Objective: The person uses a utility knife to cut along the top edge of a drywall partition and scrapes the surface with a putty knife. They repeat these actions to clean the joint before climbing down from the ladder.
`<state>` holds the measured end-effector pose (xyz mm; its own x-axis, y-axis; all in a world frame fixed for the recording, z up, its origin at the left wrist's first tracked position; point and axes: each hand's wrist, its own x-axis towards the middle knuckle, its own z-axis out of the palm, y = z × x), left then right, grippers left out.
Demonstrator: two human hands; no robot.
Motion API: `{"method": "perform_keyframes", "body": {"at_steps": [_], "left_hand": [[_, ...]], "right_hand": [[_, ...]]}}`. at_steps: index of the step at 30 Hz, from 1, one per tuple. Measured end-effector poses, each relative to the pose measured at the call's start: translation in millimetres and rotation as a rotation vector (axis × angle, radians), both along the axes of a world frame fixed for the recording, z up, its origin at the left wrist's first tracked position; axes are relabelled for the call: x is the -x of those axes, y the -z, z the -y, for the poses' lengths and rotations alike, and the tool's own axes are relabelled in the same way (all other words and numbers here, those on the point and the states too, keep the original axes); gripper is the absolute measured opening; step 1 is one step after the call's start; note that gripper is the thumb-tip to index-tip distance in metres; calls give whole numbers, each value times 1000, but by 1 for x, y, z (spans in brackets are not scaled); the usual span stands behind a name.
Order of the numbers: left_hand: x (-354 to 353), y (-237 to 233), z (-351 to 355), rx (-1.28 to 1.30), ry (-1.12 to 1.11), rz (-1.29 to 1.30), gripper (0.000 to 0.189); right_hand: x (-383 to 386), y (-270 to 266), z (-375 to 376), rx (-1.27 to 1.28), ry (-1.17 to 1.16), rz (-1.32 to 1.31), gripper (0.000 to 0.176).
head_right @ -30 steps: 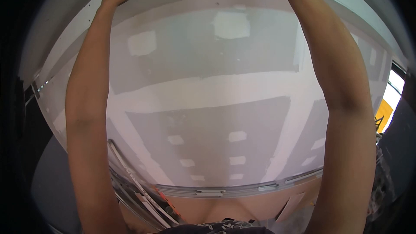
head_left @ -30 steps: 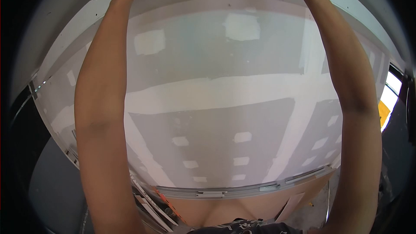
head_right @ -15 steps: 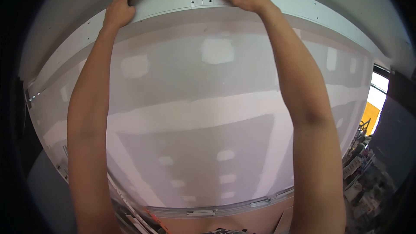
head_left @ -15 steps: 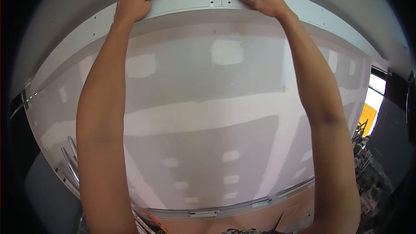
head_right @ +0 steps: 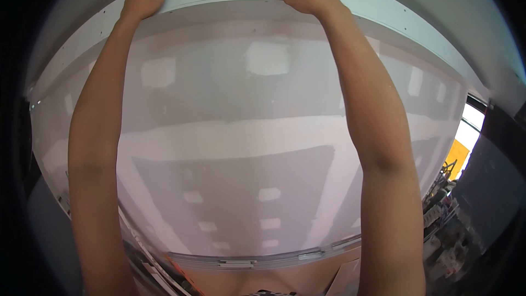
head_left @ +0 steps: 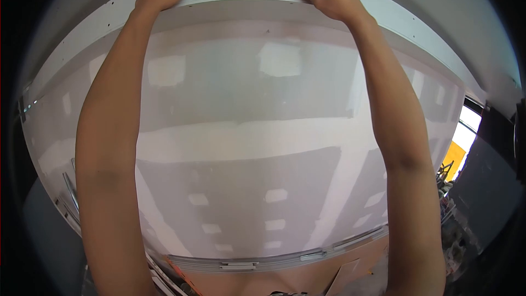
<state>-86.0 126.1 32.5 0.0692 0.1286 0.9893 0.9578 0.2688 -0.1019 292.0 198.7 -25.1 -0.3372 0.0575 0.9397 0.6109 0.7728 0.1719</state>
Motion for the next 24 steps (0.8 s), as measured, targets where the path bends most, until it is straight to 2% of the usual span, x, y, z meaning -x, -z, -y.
{"method": "perform_keyframes", "body": {"at_steps": [2, 4, 6, 8, 10, 12, 16, 18, 20, 22, 24], "left_hand": [[-17, 4, 10, 23, -18, 23, 58], [-46, 18, 24, -5, 39, 119, 25], [-46, 18, 25, 4, 42, 104, 25], [-48, 19, 29, 14, 43, 88, 25], [-56, 21, 33, 53, 74, 176, 25], [-58, 22, 34, 44, 66, 188, 24], [-57, 21, 34, 11, 39, 186, 24], [-58, 22, 33, 4, 44, 206, 24], [-47, 18, 25, 4, 44, 221, 24], [-9, -2, 6, 60, -44, 45, 60], [0, -3, 1, 24, -8, 24, 59]], "right_hand": [[1, -2, 5, 74, 3, 23, 39], [0, -1, 13, 169, 26, 46, 40], [-3, -2, 9, 92, -1, 70, 39], [-6, -6, 8, 123, 28, 90, 39], [-11, -7, 0, 149, 60, 110, 39], [-15, -5, -24, -81, -54, 223, 34], [-17, -5, -27, -91, -105, 221, 35], [-18, -2, -22, 67, -155, 116, 35], [-20, -5, -20, 108, -153, 59, 35], [-19, -7, -11, 149, -151, 0, 35], [-9, -10, 13, 130, 17, 77, 39]]}}
